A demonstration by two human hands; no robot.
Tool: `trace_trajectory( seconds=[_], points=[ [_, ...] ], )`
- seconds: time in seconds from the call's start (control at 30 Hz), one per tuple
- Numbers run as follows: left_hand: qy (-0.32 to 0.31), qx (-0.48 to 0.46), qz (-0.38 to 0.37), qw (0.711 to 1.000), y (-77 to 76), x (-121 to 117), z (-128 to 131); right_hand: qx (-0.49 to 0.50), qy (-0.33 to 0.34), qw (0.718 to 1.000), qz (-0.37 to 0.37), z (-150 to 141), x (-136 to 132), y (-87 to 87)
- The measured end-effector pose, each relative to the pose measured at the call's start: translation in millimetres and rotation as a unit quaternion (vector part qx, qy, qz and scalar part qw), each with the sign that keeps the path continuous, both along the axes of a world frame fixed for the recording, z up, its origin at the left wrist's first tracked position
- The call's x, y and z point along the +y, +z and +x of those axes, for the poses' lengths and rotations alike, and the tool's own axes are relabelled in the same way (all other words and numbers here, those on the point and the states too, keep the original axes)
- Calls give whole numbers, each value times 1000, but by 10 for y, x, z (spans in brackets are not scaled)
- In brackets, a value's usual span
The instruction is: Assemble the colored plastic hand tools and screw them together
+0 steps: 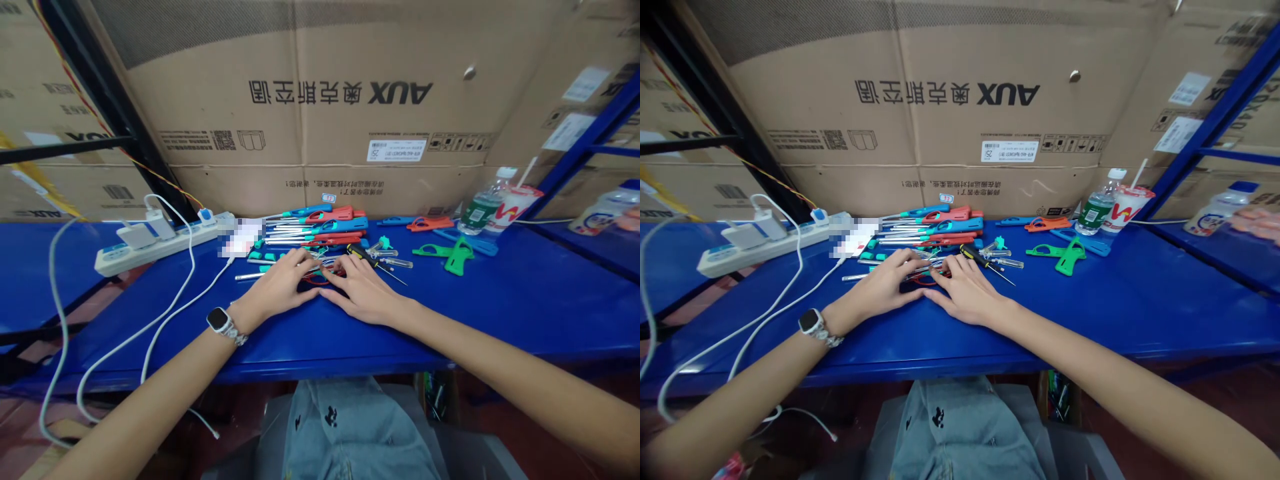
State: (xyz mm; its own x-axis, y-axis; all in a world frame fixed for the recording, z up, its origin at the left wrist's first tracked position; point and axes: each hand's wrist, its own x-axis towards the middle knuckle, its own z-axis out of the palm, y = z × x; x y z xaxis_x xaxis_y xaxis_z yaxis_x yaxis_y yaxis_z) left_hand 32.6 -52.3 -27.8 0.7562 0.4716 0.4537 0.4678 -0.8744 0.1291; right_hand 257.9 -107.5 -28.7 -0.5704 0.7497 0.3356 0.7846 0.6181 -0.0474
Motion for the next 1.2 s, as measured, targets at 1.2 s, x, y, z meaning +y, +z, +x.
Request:
trace_trajectory(
  seconds=[1.2],
  points=[
    [38, -172, 99, 979, 177, -19, -79, 246, 80, 944, -204, 302, 444, 445]
  ],
)
